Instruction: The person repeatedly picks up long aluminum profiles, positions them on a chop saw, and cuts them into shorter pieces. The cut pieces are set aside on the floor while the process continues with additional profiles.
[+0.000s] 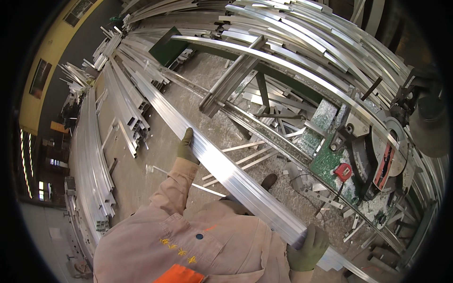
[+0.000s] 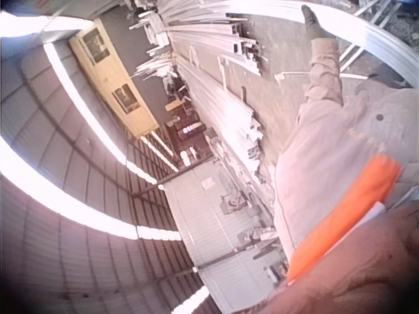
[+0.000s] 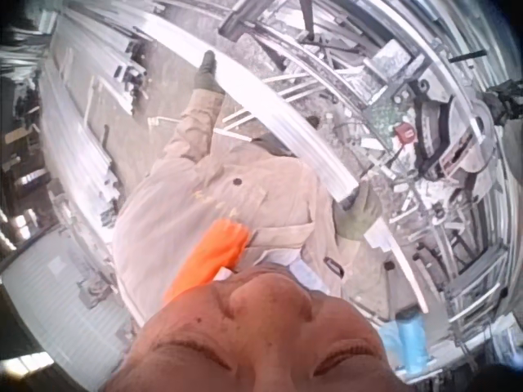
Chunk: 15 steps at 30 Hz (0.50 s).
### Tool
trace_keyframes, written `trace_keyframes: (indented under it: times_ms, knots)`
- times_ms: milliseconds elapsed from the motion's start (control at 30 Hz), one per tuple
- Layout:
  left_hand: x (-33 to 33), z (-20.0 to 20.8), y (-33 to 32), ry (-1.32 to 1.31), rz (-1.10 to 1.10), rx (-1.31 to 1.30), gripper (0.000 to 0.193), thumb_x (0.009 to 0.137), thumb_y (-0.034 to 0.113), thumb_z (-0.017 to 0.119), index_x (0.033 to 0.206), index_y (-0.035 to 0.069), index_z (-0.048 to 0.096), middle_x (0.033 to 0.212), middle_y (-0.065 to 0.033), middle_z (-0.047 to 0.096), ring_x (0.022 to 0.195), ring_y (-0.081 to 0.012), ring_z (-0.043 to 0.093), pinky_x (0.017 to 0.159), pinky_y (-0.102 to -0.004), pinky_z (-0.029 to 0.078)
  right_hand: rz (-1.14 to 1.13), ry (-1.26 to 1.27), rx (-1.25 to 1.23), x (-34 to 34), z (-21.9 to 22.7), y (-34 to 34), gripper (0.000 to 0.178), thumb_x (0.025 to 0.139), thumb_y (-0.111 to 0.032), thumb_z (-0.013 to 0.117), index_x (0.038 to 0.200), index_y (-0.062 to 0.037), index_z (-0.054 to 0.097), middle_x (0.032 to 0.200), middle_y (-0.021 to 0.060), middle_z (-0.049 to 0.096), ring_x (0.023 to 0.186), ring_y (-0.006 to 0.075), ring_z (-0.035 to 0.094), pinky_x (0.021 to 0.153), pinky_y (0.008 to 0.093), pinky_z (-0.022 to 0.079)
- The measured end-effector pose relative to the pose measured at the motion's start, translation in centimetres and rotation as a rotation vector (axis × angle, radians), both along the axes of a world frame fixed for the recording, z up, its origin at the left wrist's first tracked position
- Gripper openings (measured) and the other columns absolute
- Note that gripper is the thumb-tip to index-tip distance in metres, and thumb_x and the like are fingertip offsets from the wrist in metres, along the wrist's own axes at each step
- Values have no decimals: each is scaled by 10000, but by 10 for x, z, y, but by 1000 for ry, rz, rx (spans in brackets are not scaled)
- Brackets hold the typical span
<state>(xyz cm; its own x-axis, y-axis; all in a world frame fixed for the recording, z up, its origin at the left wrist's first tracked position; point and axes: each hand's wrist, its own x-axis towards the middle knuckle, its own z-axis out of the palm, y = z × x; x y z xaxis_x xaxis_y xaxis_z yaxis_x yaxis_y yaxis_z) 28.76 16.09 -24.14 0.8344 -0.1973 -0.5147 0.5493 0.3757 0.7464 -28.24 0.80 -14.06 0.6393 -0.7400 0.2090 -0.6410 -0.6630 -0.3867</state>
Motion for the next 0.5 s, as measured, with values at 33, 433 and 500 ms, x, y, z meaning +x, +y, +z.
trace_keyframes:
  times_ms: [33,433,500]
  knots:
    - [-6,-8,12,32,17,42,509,1047,446,978,1311,47,806,1087,-141,845,899,-360,822,834,-568,738,17,10,-6,-1,0,6,687,827,-141,824,1485,1,691,1393,226,697,1274,494,672,1133,644,531]
    - [-54,-101,66,321,-47,244,794,936,635,1026,1394,47,751,1193,-150,815,1086,-384,798,939,-617,705,217,315,-340,36,138,29,733,860,-139,785,1559,40,659,1464,226,687,1392,486,653,1240,673,495]
    - [-75,-58,37,377,-72,136,776,953,613,1009,1438,75,729,1216,-154,807,1094,-392,797,954,-622,699,231,398,-497,44,156,22,670,892,-156,779,1521,54,680,1428,221,686,1353,463,674,1211,680,527]
